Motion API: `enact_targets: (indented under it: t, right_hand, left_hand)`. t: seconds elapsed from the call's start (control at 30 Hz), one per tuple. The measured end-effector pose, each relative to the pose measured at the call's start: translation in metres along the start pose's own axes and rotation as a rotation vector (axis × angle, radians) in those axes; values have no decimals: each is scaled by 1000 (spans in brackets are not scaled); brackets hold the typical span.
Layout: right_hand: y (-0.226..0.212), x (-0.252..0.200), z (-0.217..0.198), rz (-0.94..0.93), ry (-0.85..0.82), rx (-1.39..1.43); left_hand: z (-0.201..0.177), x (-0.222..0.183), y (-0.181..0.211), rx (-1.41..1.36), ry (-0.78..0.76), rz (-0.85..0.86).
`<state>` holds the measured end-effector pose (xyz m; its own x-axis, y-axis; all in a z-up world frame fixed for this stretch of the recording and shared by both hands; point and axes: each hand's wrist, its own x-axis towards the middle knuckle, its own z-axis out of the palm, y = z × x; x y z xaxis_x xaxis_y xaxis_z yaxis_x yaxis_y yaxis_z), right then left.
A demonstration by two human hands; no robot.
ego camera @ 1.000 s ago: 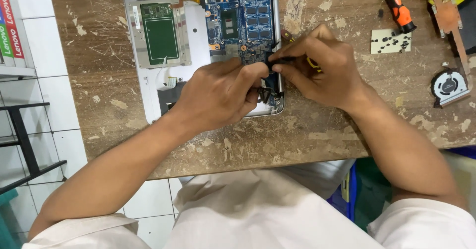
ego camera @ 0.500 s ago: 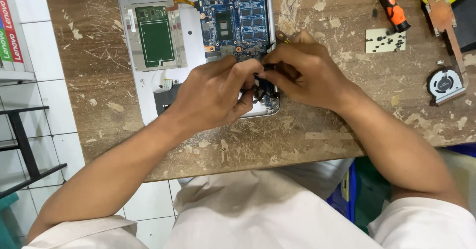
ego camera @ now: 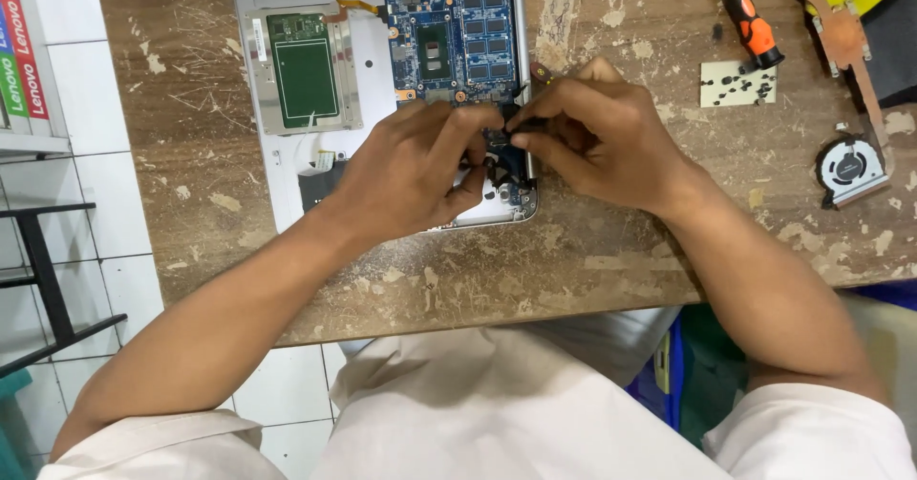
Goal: Disconnecting various internal cables and components from a laptop motherboard during disassembly.
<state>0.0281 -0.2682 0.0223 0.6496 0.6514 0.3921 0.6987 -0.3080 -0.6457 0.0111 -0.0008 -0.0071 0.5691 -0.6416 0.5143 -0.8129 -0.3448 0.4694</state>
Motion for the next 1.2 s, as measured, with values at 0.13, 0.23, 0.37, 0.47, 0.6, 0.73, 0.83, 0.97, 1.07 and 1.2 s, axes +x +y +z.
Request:
enact_targets:
  t: [0.13,0.23,0.37,0.47,0.6,0.73,0.83,0.97,1.07,1.2]
  right_hand:
    - [1,-1,0,79,-85,-68]
    - [2,-1,-3,61,-108,-35]
    - [3,1,2,6,-36,-81]
    - [3,3,1,20,-81,-34]
    - [-4,4,-1,14,-47,11]
    - [7,1,3,-29,4,-113]
    - [7,0,-2,75,-97,-67]
    - [9,-1,3,1,32,-80]
    - [8,1,3,38,-17,-80]
    - [5,1,0,83,-105,55]
  left_hand:
    - [1,0,-4,-43,-44,-27]
    - [2,0,-7,-62,-42,-39]
    - [-1,3,-9,-104,-112,-103]
    - [-3,8,-7,-111,-144,-158]
    - [-4,10,-8,-114,-120,-153]
    - [-3,9,-8,-94,-136,-143]
    - [-1,7,-10,-59,-118,-117]
    - [1,5,-9,-23,-104,-103]
    - [-2,7,-8,-23,-98,-103]
    - [-2,7,-7,-42,-91,-105]
